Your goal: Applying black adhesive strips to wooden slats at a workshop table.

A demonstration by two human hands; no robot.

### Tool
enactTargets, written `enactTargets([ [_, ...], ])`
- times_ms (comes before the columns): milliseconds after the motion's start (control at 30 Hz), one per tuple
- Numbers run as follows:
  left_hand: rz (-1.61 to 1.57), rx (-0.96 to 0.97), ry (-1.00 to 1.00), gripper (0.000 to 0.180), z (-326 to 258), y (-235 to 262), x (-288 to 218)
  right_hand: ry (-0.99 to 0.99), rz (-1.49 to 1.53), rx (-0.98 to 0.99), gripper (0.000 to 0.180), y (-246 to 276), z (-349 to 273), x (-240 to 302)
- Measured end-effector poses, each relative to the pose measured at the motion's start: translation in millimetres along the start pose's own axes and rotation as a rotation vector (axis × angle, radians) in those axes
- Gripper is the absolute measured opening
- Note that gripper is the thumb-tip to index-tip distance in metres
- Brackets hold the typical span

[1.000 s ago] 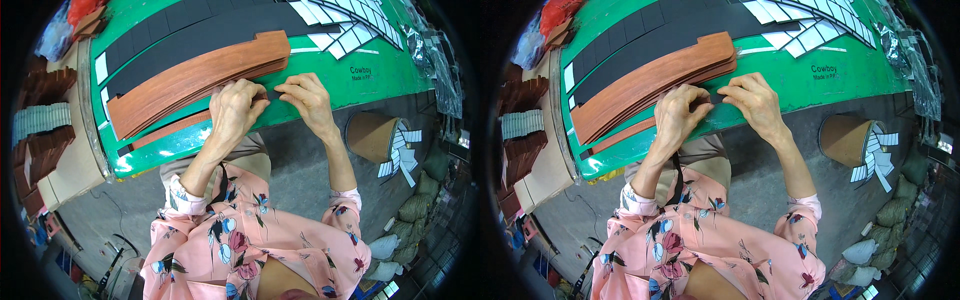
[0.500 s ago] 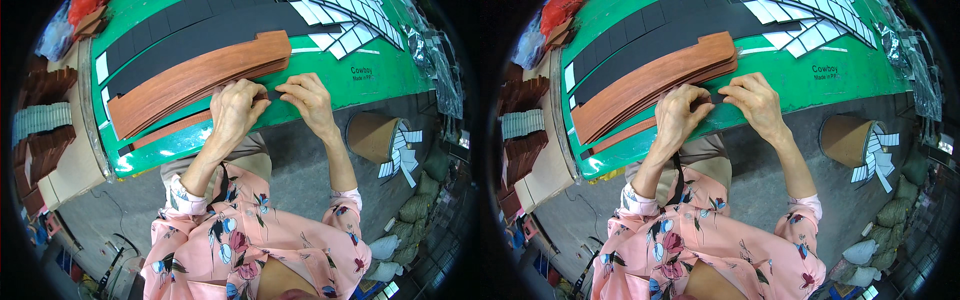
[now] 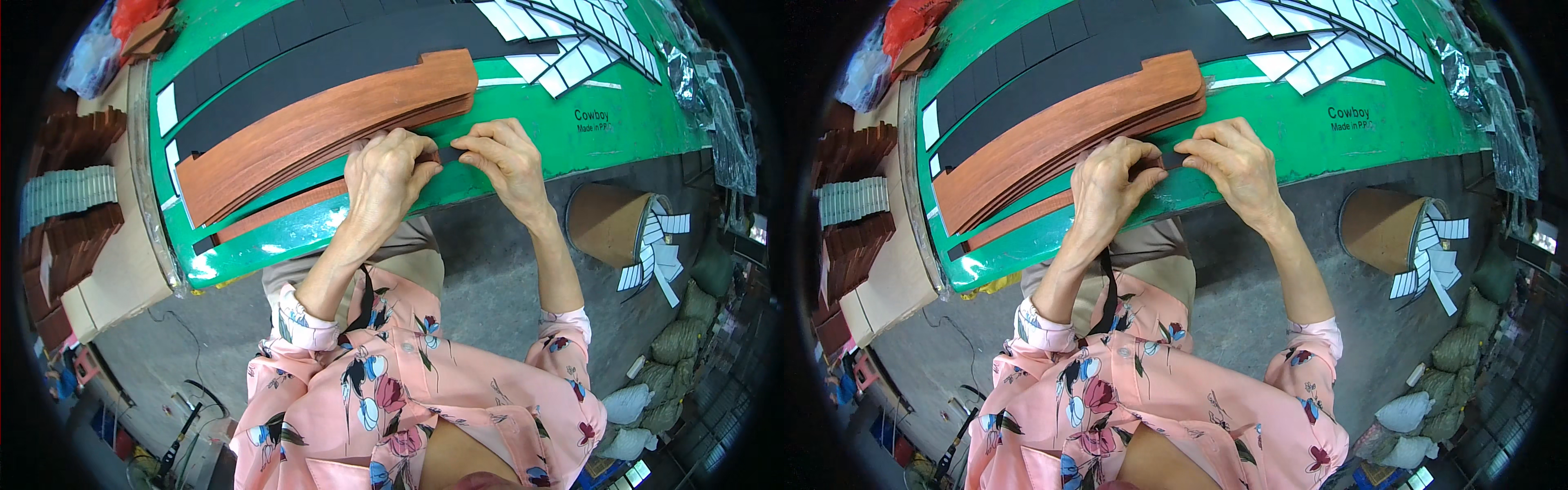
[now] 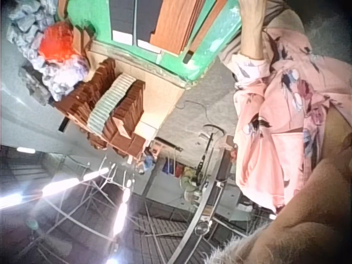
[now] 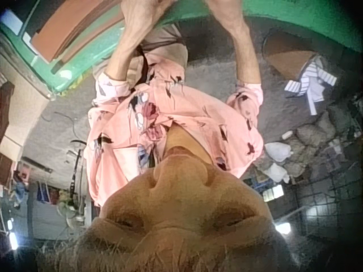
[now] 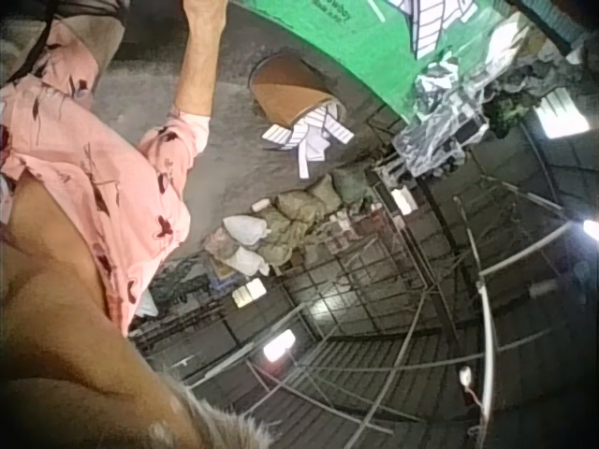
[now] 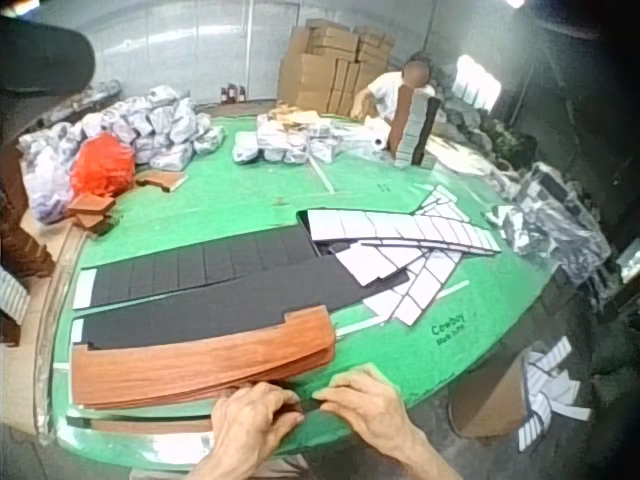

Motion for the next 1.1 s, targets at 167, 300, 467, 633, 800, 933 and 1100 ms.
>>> enactTargets([
  [167, -0.002, -0.005, 0.002, 0.021, 0, 1, 0, 0.001, -0.006, 0.003, 0.024, 0, 0, 0],
  [300, -0.004, 0.000, 0.010, 0.021, 0, 0, 0, 0.001, 0.000, 0.000, 0.023, 0, 0, 0],
  [467, 0.000, -0.003, -0.011, 0.022, -1, -1, -2, -0.002, -0.008, 0.016, 0.022, -1, 0, 1],
  [633, 0.069, -0.061, -0.132, 0.024, -5, 3, -15, -0.087, 0.136, 0.035, 0.026, -4, -8, -10],
  [800, 0.060, -0.091, -0.212, 0.021, -9, 4, -19, -0.210, 0.198, -0.060, 0.028, 6, -27, -29],
  [933, 0.065, -0.139, -0.264, 0.018, -12, 4, -21, -0.231, 0.227, -0.053, 0.025, 1, -29, -31],
  [1100, 0.092, -0.166, -0.307, 0.017, -13, 2, -24, -0.222, 0.203, -0.087, 0.020, 4, -27, -27],
])
Point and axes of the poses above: each hand's wrist, its own z-axis towards the middle knuckle, its own y-axis out of the back of the hand, x = y × z, the point moved 9 cm from there along z, towards the middle knuckle, and after that the axes turned 15 degrees about y, right-handed, at the moved point
